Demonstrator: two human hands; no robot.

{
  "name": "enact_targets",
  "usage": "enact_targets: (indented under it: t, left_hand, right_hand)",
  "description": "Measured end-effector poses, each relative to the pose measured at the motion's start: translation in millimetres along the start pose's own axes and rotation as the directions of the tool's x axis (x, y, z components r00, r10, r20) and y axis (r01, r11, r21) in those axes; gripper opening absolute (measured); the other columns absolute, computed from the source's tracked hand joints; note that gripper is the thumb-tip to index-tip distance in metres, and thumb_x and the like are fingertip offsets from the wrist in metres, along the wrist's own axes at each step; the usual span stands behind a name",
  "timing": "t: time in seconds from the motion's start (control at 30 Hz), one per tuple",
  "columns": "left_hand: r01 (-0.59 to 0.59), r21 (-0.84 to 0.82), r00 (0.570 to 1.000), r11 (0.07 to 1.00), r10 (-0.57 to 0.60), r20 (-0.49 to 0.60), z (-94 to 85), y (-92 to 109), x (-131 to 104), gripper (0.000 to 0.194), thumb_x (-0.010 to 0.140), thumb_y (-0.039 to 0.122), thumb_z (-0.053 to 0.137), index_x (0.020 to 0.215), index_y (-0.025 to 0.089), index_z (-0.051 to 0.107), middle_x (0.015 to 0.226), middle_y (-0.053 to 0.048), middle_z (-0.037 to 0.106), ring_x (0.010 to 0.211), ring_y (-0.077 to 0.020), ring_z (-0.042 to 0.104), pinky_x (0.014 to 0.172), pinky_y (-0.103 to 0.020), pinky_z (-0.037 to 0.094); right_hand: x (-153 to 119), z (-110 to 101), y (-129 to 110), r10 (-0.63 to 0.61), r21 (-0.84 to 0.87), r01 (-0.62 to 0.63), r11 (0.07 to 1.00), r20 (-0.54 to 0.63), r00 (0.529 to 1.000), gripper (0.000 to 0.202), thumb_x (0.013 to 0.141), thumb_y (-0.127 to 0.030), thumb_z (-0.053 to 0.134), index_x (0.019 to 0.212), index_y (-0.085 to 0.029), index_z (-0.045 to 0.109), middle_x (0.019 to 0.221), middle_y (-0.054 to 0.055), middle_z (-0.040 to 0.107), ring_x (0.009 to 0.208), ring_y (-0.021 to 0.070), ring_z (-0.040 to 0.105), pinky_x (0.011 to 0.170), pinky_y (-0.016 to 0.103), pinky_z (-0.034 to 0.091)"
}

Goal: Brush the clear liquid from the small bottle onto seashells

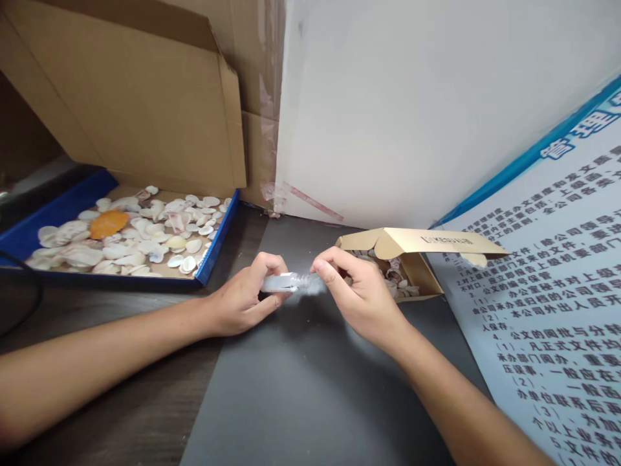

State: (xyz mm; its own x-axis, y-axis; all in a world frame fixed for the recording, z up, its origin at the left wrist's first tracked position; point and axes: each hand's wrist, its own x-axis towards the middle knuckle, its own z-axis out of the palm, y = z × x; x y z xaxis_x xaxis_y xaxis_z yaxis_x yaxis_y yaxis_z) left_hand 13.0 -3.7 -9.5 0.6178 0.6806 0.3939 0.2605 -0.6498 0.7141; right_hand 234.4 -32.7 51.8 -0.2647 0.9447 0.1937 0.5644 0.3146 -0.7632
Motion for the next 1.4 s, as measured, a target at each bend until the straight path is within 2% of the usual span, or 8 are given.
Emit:
enact_targets:
  t: [0.33, 0.43, 0.63, 0.73, 0.83, 0.97, 1.1, 1.4]
  left_hand:
    - [0.03, 0.015, 1.0, 0.999, -0.03, 0.007, -1.2, 5, 1, 0.022, 0.091, 0.025, 0.051, 0.103, 0.024, 0.032, 0.081, 0.005, 0.045, 0.058, -0.0095, 0.043, 0.059, -0.024, 0.038]
    - [0.042, 0.023, 0.999, 0.999, -0.043, 0.025, -3.2, 6, 1, 0.021, 0.092, 0.028, 0.05, 0.105, 0.023, 0.034, 0.084, 0.003, 0.049, 0.062, -0.0114, 0.047, 0.062, -0.026, 0.042]
    - [0.031, 0.03, 0.996, 0.999, -0.034, 0.079, -5.3, 5, 1, 0.03, 0.095, 0.028, 0.045, 0.124, 0.02, 0.039, 0.108, -0.006, 0.061, 0.088, -0.0189, 0.061, 0.082, -0.034, 0.049]
    - [0.021, 0.029, 0.994, 0.999, -0.023, 0.102, -6.6, 6, 1, 0.029, 0.096, 0.028, 0.042, 0.123, 0.018, 0.042, 0.107, -0.007, 0.062, 0.088, -0.0192, 0.06, 0.082, -0.035, 0.049]
    - [-0.005, 0.016, 0.994, 1.0, 0.003, 0.105, -8.2, 8, 2, 0.026, 0.098, 0.029, 0.038, 0.119, 0.017, 0.046, 0.105, -0.008, 0.062, 0.088, -0.0191, 0.059, 0.081, -0.034, 0.049]
    - [-0.034, 0.007, 0.995, 0.999, 0.033, 0.097, -9.3, 10, 3, 0.023, 0.098, 0.027, 0.036, 0.116, 0.017, 0.048, 0.104, -0.008, 0.062, 0.087, -0.0185, 0.058, 0.08, -0.033, 0.048]
    - [-0.036, 0.007, 0.996, 0.999, 0.035, 0.088, -9.0, 9, 3, 0.023, 0.099, 0.027, 0.035, 0.117, 0.018, 0.047, 0.105, -0.008, 0.062, 0.089, -0.0191, 0.058, 0.082, -0.033, 0.049]
    - [-0.041, 0.032, 0.995, 0.999, 0.038, 0.089, -8.7, 9, 3, 0.024, 0.098, 0.027, 0.035, 0.118, 0.018, 0.046, 0.104, -0.008, 0.061, 0.089, -0.0197, 0.058, 0.083, -0.034, 0.049]
  right_hand:
    - [-3, 2, 4, 0.066, 0.055, -0.072, 0.996, 0.108, 0.992, 0.036, 0.108, -0.049, 0.033, 0.094, -0.024, 0.054, 0.07, -0.004, 0.04, 0.059, 0.0114, 0.038, 0.056, 0.027, 0.031]
    - [-3, 3, 1, 0.064, 0.024, -0.068, 0.997, 0.132, 0.989, 0.038, 0.109, -0.048, 0.028, 0.089, -0.023, 0.049, 0.072, -0.004, 0.041, 0.063, 0.0128, 0.039, 0.059, 0.028, 0.033]
    - [-2, 3, -3, 0.057, -0.02, -0.055, 0.998, 0.175, 0.983, 0.026, 0.106, -0.036, 0.032, 0.085, -0.023, 0.043, 0.073, -0.004, 0.041, 0.066, 0.015, 0.038, 0.064, 0.031, 0.032]
    - [-2, 1, -3, 0.069, -0.016, -0.067, 0.998, 0.182, 0.981, 0.014, 0.098, -0.025, 0.037, 0.086, -0.023, 0.043, 0.072, -0.004, 0.041, 0.066, 0.0154, 0.038, 0.064, 0.032, 0.031]
    - [-2, 2, -1, 0.096, 0.038, -0.104, 0.994, 0.169, 0.981, 0.012, 0.098, -0.023, 0.037, 0.089, -0.023, 0.046, 0.071, -0.004, 0.04, 0.064, 0.0151, 0.036, 0.063, 0.032, 0.031]
    - [-3, 5, 5, 0.124, 0.175, -0.15, 0.973, 0.152, 0.981, 0.009, 0.102, -0.028, 0.039, 0.101, -0.025, 0.048, 0.072, -0.005, 0.039, 0.063, 0.0142, 0.036, 0.061, 0.03, 0.032]
    - [-4, 8, 10, 0.125, 0.278, -0.163, 0.947, 0.147, 0.981, 0.016, 0.105, -0.04, 0.041, 0.102, -0.025, 0.047, 0.071, -0.006, 0.04, 0.062, 0.0133, 0.037, 0.059, 0.028, 0.033]
    - [-1, 8, 10, 0.082, 0.137, -0.092, 0.986, 0.078, 0.994, 0.036, 0.106, -0.052, 0.039, 0.09, -0.022, 0.051, 0.068, -0.005, 0.042, 0.059, 0.0122, 0.041, 0.057, 0.028, 0.034]
